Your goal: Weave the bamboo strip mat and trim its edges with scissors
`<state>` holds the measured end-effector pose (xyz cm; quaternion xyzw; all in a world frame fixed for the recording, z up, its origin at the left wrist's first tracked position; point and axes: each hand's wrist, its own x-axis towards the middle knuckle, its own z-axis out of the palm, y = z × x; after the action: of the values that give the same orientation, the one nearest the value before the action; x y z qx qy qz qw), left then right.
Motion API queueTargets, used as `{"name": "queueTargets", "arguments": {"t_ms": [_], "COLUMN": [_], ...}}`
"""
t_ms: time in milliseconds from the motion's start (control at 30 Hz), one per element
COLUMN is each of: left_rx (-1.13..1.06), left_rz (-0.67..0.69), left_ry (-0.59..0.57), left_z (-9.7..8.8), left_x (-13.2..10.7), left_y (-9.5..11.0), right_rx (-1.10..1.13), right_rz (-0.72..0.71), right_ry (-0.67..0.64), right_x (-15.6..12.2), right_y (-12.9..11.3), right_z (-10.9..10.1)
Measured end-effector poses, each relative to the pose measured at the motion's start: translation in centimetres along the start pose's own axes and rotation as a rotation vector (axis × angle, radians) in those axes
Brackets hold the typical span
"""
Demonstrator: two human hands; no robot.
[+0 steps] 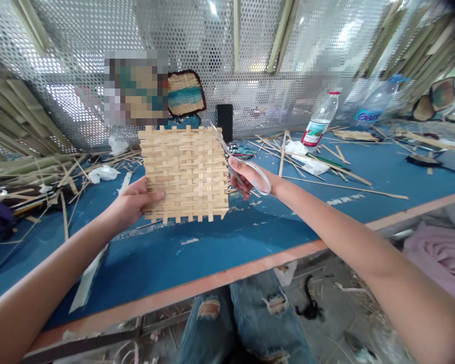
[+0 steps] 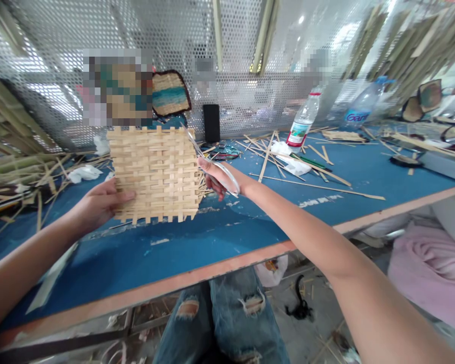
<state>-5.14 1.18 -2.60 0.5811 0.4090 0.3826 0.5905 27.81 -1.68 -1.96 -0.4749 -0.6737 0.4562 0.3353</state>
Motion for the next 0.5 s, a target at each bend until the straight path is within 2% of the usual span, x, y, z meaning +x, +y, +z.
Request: {"name": "queueTargets", "arguments": {"t_ms": [267,367,500], "left_rx": [-0.004,0.013,0.042], "left_rz": [-0.001,-0.005,-0.063], "left_ry": [0.006,-0.035,-0.145], "left_z": [-0.5,-1.6,-3.3], "left_x": [0.1,0.3,0.4], "left_y": [0.3,0.4,0.7], "right_rx": [-0.053,-0.061,0.008], "right_rz": [0.045,0.017,0.029], "right_ry": [0.090,-0.011,-0.163], "right_x": [0.1,0.4,0.9], "right_y": [0.1,0.8,1.6], "right_z": [0.2,-0.4,-0.7]}}
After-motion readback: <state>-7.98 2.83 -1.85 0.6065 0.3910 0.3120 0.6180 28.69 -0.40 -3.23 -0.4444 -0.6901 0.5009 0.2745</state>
